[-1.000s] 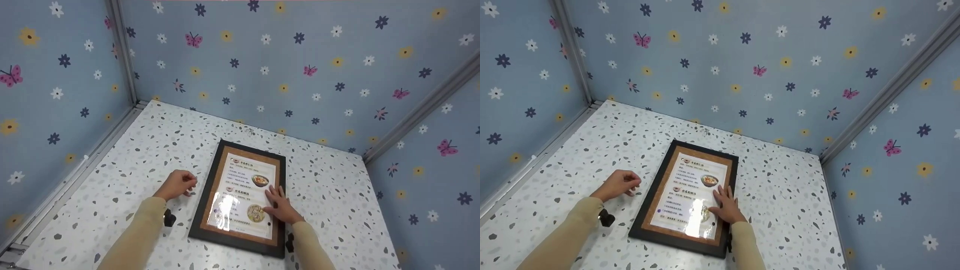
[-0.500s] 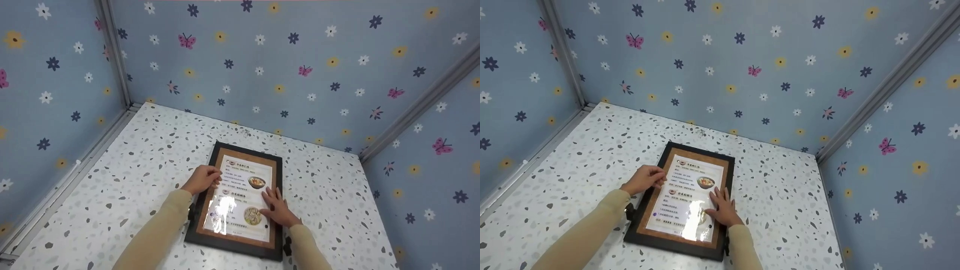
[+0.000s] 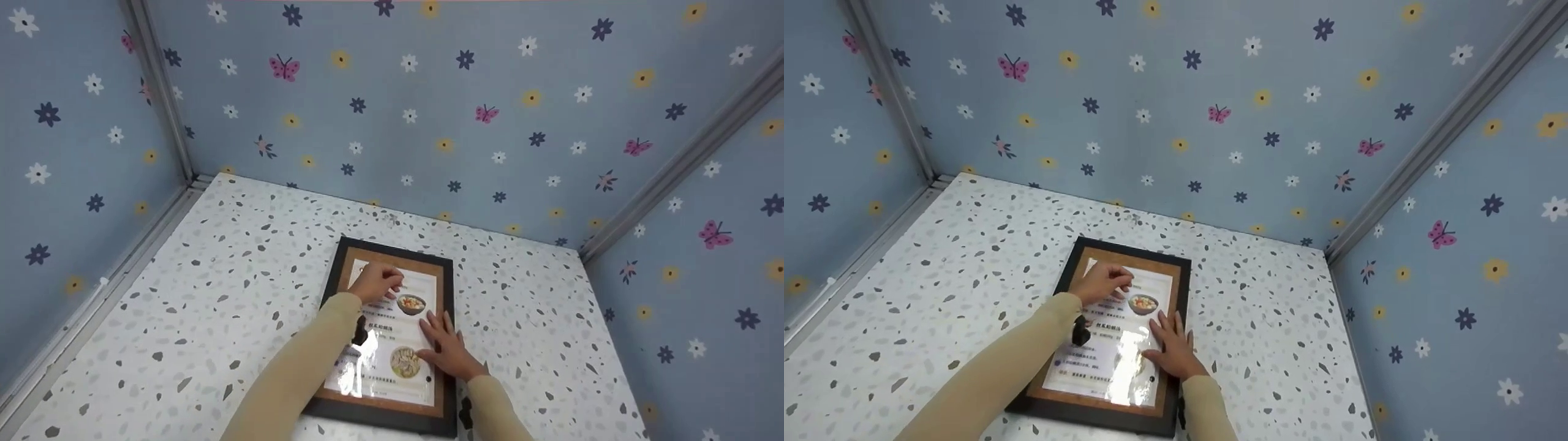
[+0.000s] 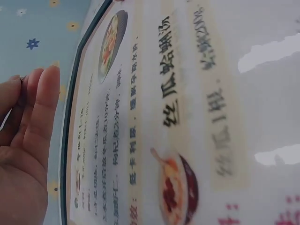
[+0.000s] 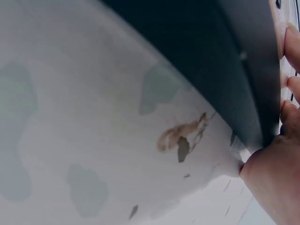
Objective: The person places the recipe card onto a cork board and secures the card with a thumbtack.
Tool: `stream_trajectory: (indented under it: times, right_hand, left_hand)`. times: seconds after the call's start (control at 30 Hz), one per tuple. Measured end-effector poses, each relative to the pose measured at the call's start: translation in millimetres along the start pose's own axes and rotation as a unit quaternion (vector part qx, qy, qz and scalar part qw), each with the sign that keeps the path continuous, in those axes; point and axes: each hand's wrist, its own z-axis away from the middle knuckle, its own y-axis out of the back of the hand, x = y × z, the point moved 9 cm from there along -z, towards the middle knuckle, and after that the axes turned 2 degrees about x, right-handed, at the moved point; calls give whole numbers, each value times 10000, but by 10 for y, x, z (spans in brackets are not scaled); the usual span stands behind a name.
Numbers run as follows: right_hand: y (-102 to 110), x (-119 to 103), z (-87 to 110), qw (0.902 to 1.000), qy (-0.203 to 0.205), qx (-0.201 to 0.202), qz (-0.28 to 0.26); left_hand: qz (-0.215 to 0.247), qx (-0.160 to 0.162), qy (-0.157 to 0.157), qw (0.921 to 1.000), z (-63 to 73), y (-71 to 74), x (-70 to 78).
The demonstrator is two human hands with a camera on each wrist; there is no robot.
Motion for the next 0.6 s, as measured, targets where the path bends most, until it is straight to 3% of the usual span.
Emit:
stream_trajectory:
  times: [0.37, 0.6]
  right_hand:
    - [-12, 34, -2, 9995, -248, -186, -10]
    - [-17, 74, -11, 9992, -343, -202, 2]
  left_hand:
    - [-428, -165, 156, 9988, -384, -321, -140]
    - [-796, -371, 557, 9946, -561, -485, -200]
